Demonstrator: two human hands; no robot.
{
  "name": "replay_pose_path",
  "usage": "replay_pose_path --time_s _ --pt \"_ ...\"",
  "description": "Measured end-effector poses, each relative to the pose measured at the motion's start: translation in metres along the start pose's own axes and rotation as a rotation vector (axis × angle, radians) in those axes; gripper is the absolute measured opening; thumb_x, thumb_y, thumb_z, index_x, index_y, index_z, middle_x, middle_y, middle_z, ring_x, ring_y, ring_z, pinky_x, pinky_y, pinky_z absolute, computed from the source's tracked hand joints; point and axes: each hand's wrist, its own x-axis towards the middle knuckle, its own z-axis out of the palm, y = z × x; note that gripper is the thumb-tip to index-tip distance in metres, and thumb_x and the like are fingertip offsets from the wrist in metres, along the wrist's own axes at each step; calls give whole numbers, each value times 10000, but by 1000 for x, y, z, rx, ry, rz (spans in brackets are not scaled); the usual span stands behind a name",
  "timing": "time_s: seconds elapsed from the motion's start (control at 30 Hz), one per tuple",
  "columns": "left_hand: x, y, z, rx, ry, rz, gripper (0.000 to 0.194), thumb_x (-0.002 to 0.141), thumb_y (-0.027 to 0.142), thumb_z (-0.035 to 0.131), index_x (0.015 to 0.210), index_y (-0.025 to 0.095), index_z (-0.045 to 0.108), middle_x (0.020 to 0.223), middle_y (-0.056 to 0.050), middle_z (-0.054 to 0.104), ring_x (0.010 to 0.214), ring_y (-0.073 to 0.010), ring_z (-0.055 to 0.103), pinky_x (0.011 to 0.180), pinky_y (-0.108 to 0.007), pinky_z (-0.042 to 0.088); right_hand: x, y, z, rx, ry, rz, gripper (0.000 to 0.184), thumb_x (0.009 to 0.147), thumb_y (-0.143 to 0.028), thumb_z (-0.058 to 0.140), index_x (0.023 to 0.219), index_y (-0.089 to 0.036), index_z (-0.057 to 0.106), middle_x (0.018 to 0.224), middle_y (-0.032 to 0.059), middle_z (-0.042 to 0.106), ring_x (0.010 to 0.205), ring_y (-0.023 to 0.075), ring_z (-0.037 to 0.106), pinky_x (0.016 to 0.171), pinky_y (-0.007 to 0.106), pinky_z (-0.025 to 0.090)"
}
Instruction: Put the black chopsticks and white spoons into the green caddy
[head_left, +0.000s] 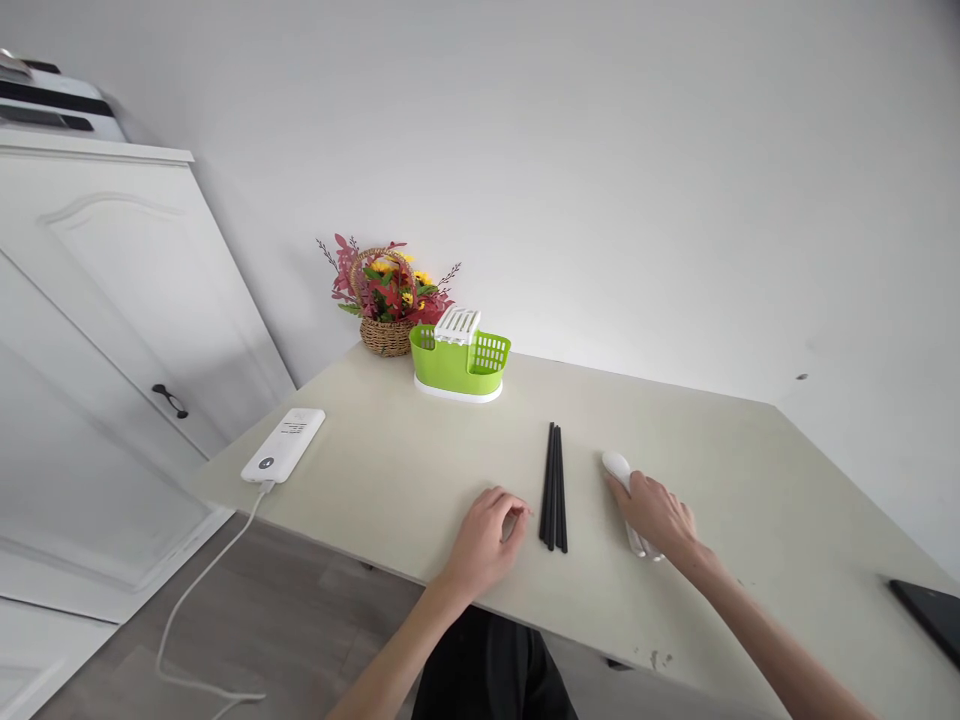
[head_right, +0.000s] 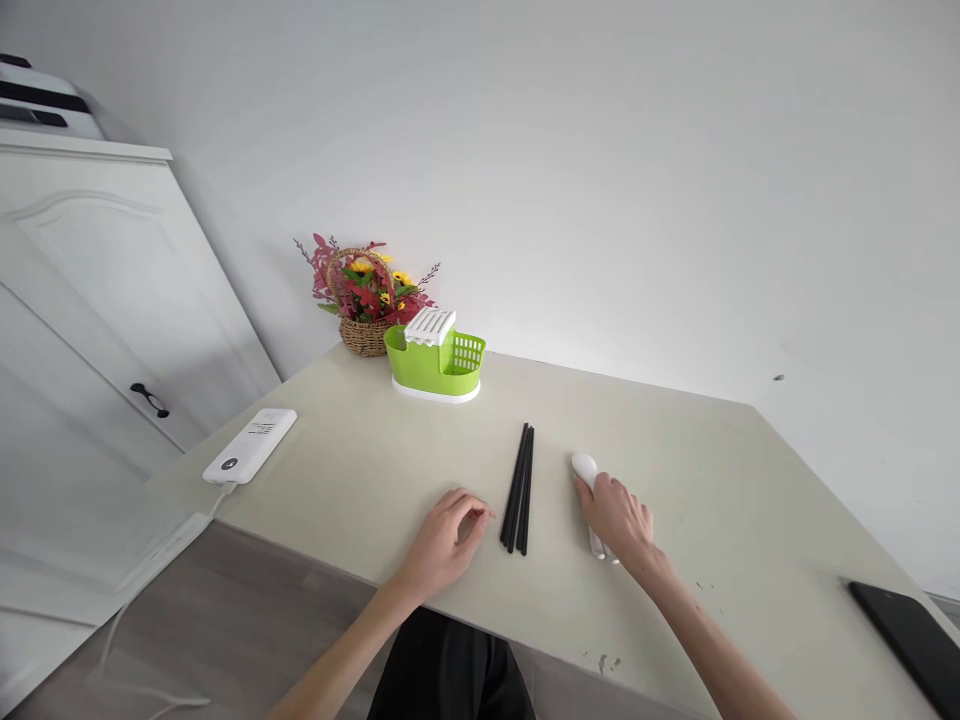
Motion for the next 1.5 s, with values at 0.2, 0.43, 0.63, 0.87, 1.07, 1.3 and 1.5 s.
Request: replay_pose_path --time_s 0.2,0.43,0.63,0.87,1.07,1.3,1.5 --pt "0 2 0 1 -6 7 212 1040 284 481 964 235 672 999 -50 692 991 -216 649 921 -394 533 -6 2 -4 3 6 -21 460 1027 -600 331 921 -217 563 1040 131 711 918 303 707 725 389 463" --pt "1 3 -2 -5 -16 4 231 1052 325 470 978 243 672 1014 -56 691 996 -219 649 911 -397 542 -21 7 -9 18 19 -80 397 1011 -592 398 896 -233 522 1014 95 692 852 254 690 674 340 414" --pt "2 6 -2 17 -23 -11 242 1052 341 468 973 244 675 1006 -64 690 1005 -234 650 940 -423 535 -26 9 -10 48 31 -125 379 1012 -572 424 893 -228 529 976 77 675 796 223 678 659 325 411" --pt "3 6 -2 27 -23 3 266 1053 363 461 969 244 684 1000 -70 698 995 -236 659 927 -412 545 -33 18 -9 127 81 -121 504 992 -657 379 1138 -215 573 1210 122 649 881 239 679 685 347 454" --pt "8 3 -5 10 -23 11 263 1048 359 462 984 243 689 1017 -74 712 982 -226 669 853 -365 569 -37 62 -4 418 198 -82 563 946 -741 370 1132 -258 589 1165 86 674 966 247 669 761 358 495" --pt "61 -6 -49 243 344 156 173 1036 337 490 1075 241 629 1085 -83 695 1068 -236 637 1007 -409 503 -37 134 12 641 239 14 541 900 -716 473 1105 -245 645 1166 84 713 919 239 690 799 363 503" --pt "151 6 -107 513 697 261 257 1031 360 496 1231 219 577 1374 -155 594 1373 -299 479 1203 -503 296 -40 150 22 749 303 134 520 873 -704 507 1053 -245 668 903 49 753 806 233 686 767 346 492"
